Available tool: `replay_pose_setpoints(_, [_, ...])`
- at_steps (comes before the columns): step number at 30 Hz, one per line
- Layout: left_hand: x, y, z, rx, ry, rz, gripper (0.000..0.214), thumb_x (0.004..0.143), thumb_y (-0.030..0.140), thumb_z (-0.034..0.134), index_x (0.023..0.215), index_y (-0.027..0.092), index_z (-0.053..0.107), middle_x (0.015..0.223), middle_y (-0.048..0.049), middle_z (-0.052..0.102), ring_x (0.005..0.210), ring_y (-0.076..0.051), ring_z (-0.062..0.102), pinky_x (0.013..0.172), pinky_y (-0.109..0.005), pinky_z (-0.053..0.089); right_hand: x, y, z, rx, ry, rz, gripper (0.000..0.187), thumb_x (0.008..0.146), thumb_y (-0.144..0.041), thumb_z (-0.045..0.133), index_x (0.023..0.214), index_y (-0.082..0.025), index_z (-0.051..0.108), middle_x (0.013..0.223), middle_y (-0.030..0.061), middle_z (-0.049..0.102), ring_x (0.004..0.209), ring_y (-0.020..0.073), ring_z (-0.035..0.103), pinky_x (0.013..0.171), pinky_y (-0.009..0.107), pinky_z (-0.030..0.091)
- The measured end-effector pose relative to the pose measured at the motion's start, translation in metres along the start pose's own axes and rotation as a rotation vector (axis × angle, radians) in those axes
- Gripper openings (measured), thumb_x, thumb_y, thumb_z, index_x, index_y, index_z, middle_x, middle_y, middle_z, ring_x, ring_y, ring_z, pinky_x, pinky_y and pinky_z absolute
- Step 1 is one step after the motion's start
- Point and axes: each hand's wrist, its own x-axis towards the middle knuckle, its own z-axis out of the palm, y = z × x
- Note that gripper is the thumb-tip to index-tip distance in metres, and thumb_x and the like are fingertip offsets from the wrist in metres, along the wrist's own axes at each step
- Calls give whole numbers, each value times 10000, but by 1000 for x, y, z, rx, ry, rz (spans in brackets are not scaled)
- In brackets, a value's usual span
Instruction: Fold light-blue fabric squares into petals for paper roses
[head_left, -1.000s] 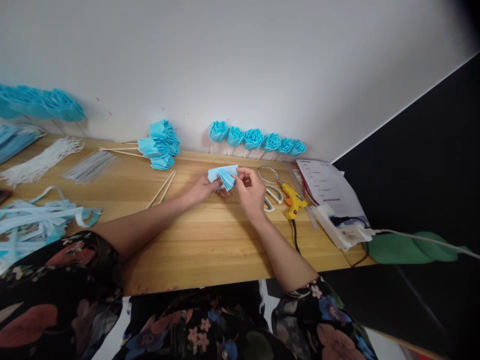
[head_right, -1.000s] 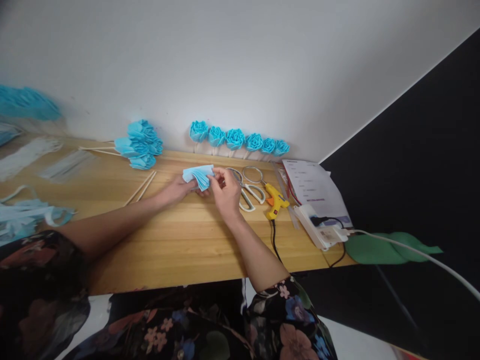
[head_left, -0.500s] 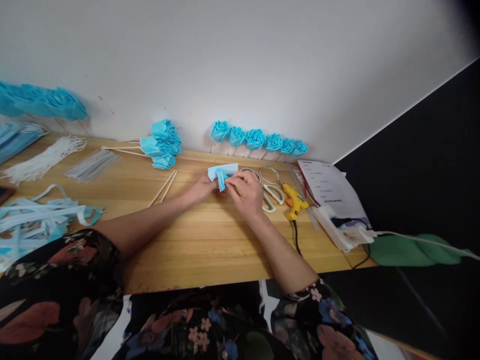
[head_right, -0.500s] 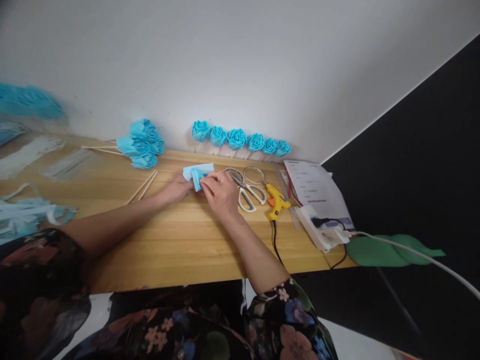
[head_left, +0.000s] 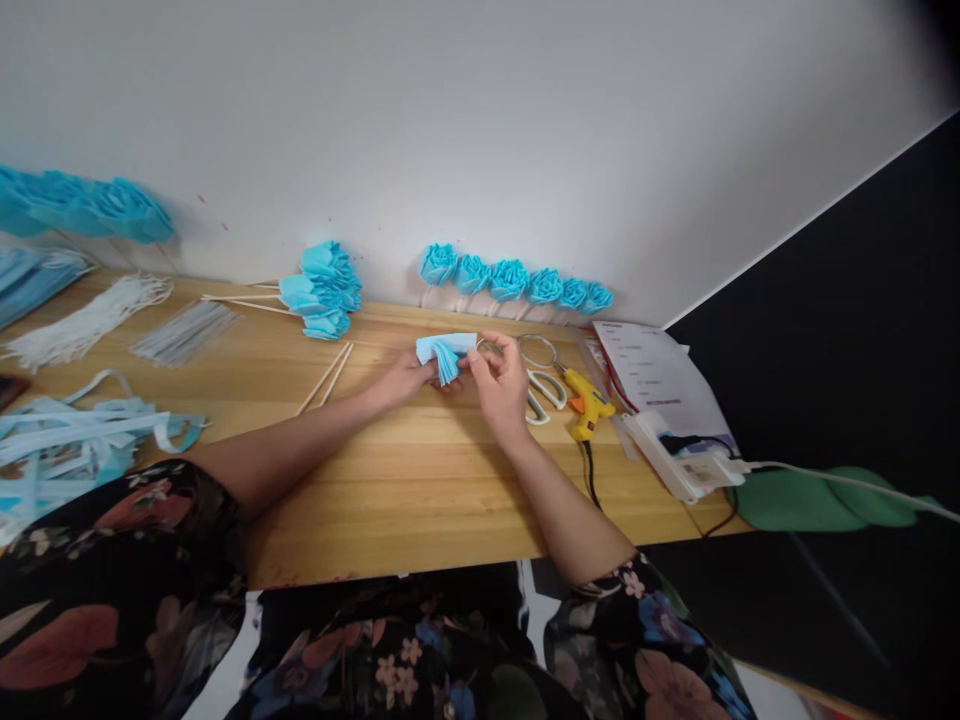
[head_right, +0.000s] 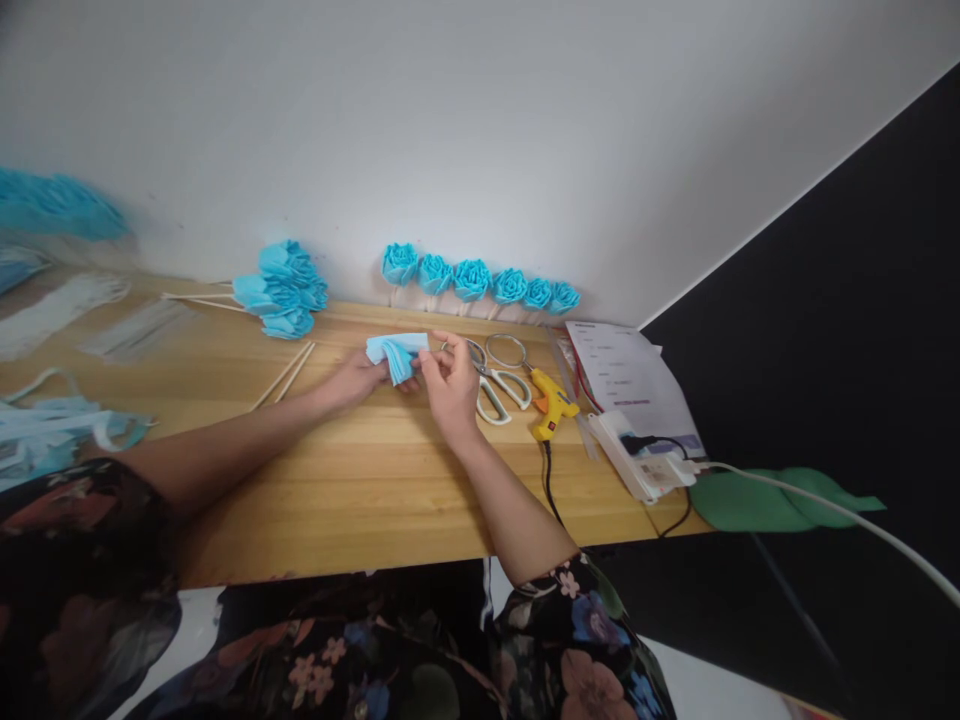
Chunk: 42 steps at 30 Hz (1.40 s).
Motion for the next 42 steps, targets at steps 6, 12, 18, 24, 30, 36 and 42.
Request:
replay_pose_setpoints(6, [-1,1,-1,39,-23,-3,478,830,590,691,901,118,697,781,-84,761,715,-198,716,731,-317,578,6,0,-3,-95,94,-20,178,835,-385,693,878,-219,648,753,-15,635,711,155,597,654,283,488])
replay_pose_setpoints(12, [-1,0,-3,80,-39,-5,404,872,516,659,882,114,685,795,-99,759,744,-211,724,744,-330,583,6,-6,-7,-260,100,-200,174,888,-316,640,749,-212,633,778,5,610,763,158,564,639,274,433])
replay_pose_setpoints(18, [-3,6,-1,63,-44,-7,399,870,515,657,854,116,673,792,-100,748,758,-220,720,777,-355,580,6,-2,-8,-345,70,-274,161,928,-297,587,818,-213,669,814,23,652,797,174,595,693,299,472])
replay_pose_setpoints(24, [-1,2,-1,19,-45,-9,434,837,551,687,873,119,672,780,-102,741,735,-218,713,739,-345,577,5,1,-6,-206,105,-137,105,884,-312,639,904,-219,681,828,14,700,743,163,627,674,297,509])
replay_pose_setpoints(30, [0,1,-1,-6,-40,-19,468,823,578,702,899,117,671,790,-100,741,721,-203,710,722,-328,575,5,-2,-4,-157,137,-108,106,842,-303,674,904,-220,655,796,-1,696,722,156,638,669,293,522])
replay_pose_setpoints(36, [1,-3,-1,-30,-5,-16,555,803,662,680,933,123,671,790,-94,742,709,-203,708,720,-334,578,1,-4,-5,-287,96,-295,100,882,-265,635,963,-235,686,848,15,715,783,175,651,736,326,534])
replay_pose_setpoints(42, [0,-4,-1,-14,-4,3,527,820,652,666,899,132,675,773,-85,738,716,-203,706,728,-330,567,-1,-4,-8,-386,43,-406,130,934,-273,583,872,-242,693,838,23,708,794,187,628,735,340,509])
